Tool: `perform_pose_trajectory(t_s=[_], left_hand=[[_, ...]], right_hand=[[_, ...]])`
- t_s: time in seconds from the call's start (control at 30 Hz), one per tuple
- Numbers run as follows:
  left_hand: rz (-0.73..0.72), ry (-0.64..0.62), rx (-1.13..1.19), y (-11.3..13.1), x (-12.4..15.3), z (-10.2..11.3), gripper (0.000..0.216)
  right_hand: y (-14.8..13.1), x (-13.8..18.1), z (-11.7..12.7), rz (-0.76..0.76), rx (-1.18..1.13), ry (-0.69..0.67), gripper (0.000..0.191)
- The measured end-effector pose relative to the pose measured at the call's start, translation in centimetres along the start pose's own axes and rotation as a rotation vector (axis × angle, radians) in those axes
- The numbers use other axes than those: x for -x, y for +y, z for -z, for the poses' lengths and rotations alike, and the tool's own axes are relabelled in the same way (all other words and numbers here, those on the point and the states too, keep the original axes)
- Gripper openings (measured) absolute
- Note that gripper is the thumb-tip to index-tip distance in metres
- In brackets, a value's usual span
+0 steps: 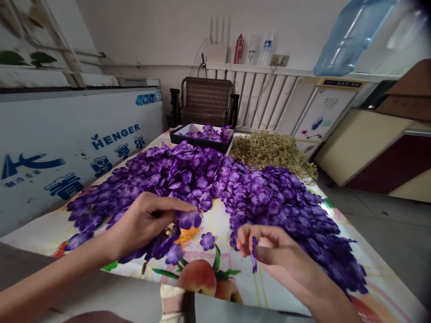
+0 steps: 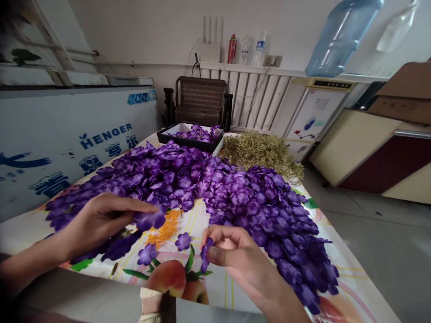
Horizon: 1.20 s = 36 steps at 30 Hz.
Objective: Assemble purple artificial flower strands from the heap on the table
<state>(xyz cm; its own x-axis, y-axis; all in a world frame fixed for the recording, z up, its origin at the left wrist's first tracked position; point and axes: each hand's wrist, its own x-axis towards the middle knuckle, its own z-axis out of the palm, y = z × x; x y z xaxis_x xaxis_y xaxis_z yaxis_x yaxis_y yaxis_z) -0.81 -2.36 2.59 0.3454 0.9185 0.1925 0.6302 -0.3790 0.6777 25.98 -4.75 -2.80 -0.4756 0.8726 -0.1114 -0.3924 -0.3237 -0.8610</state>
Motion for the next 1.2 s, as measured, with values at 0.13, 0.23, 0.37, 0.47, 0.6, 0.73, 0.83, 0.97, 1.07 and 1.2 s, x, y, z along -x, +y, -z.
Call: perform_pose_trajectory(t_s=[0.13, 0.23, 0.37, 0.47, 0.6, 0.73, 0.83, 0.97, 1.07, 1.2], left_hand=[[0.011, -0.151, 0.097, 2.0, -0.6, -1.5, 0.025], [0.033, -0.208, 0.038, 2.8, -1.4, -2.6, 0.032], [0.022, -0.261, 0.003, 3.4, -2.2, -4.0, 0.034], [0.053, -0.367, 0.019, 3.8, -2.3, -4.6, 0.036], [0.155, -0.49, 0.119, 4.6, -2.1, -4.8, 0.03], [0.185, -0.603, 0.194, 5.6, -2.3, -5.0, 0.025], [0.22, -0.611, 0.273, 5.8, -2.4, -5.5, 0.019], [0.255, -0.544, 0.337, 5.6, -2.3, -6.2, 0.017], [0.269, -0.53, 0.371, 5.5, -2.3, -6.4, 0.016], [0.283, -0.533, 0.41, 5.5, -2.2, -6.3, 0.018]], right_hand=[[0.4, 0.7, -0.8, 0.079, -0.034, 0.055, 0.024], [0.7, 1.3, -1.3, 0.171, 0.068, 0.092, 0.022], [0.4, 1.9, -2.2, 0.257, 0.182, 0.198, 0.019], [0.1, 2.2, -2.4, 0.34, 0.205, 0.278, 0.012], [0.2, 2.0, -2.1, 0.405, 0.081, 0.271, 0.009], [0.5, 1.6, -2.0, 0.349, -0.011, 0.283, 0.009], [0.2, 1.6, -2.1, 0.286, -0.025, 0.299, 0.01], [0.0, 1.7, -1.9, 0.202, -0.045, 0.27, 0.014], [0.2, 1.7, -1.5, 0.117, -0.016, 0.279, 0.013], [0.4, 1.7, -0.9, 0.21, 0.001, 0.313, 0.012]])
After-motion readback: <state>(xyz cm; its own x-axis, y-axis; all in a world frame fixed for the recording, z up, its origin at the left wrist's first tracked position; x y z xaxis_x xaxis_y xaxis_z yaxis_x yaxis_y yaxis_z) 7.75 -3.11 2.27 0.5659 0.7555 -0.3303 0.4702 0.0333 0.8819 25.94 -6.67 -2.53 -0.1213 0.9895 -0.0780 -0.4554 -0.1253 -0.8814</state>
